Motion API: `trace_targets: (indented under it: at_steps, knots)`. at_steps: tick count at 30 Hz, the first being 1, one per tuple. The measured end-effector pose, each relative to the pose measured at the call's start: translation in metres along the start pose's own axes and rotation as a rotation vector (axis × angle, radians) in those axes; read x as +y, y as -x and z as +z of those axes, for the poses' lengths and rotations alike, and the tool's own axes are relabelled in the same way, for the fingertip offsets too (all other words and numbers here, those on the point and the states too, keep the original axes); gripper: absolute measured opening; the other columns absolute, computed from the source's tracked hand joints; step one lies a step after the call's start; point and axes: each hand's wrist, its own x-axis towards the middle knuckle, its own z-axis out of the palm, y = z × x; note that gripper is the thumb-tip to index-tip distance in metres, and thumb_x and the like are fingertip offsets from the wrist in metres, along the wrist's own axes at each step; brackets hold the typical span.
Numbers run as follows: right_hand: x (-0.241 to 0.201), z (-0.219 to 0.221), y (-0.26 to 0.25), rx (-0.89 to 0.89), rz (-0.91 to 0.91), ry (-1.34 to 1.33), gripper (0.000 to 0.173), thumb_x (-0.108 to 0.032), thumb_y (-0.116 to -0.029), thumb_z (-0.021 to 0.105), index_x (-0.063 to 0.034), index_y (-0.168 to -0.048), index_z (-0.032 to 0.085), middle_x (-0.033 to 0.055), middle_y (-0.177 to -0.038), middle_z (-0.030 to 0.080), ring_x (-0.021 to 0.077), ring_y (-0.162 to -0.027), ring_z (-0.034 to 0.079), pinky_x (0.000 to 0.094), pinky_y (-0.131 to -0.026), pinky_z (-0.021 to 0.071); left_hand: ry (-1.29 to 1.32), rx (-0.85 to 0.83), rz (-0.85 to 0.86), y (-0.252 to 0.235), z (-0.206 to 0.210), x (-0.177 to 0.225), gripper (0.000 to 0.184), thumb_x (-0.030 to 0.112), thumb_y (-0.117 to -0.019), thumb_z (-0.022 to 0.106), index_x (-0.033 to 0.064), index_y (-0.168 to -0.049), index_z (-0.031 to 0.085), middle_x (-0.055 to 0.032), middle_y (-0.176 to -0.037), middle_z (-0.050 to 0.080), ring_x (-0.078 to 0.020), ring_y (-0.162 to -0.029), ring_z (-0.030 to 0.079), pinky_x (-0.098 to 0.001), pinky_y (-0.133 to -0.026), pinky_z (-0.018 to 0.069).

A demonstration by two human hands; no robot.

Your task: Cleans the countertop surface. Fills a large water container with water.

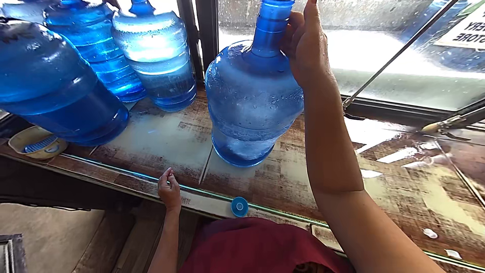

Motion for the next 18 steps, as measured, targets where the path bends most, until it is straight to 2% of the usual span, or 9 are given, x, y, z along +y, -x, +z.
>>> trace_targets:
  at_steps: [7, 18]
  knots:
    - [-0.0015, 0.0010, 0.0007, 0.004, 0.000, -0.002, 0.070, -0.038, -0.1112, 0.000, 0.0024, -0.142, 0.048, 0.0133, -0.124, 0.065, 0.0123, -0.113, 0.064, 0.0294, -0.101, 0.0493, 0.016, -0.015, -0.015, -0.0005, -0.0012, 0.0014, 0.034, 0.009, -0.1056, 0.045, -0.0108, -0.124, 0.066, -0.0282, -0.117, 0.069, -0.0357, -0.114, 0.066, -0.0438, -0.104, 0.0490]
    - [0.0008, -0.0008, -0.0005, -0.012, -0.010, 0.006, 0.070, -0.038, -0.1111, 0.000, 0.0033, -0.144, 0.046, 0.0154, -0.130, 0.063, 0.0140, -0.118, 0.063, 0.0301, -0.103, 0.0483, 0.011, -0.021, 0.007, -0.0006, -0.0010, 0.0002, 0.034, 0.009, -0.1054, 0.045, -0.0114, -0.124, 0.065, -0.0294, -0.118, 0.069, -0.0373, -0.114, 0.066, -0.0455, -0.103, 0.0494]
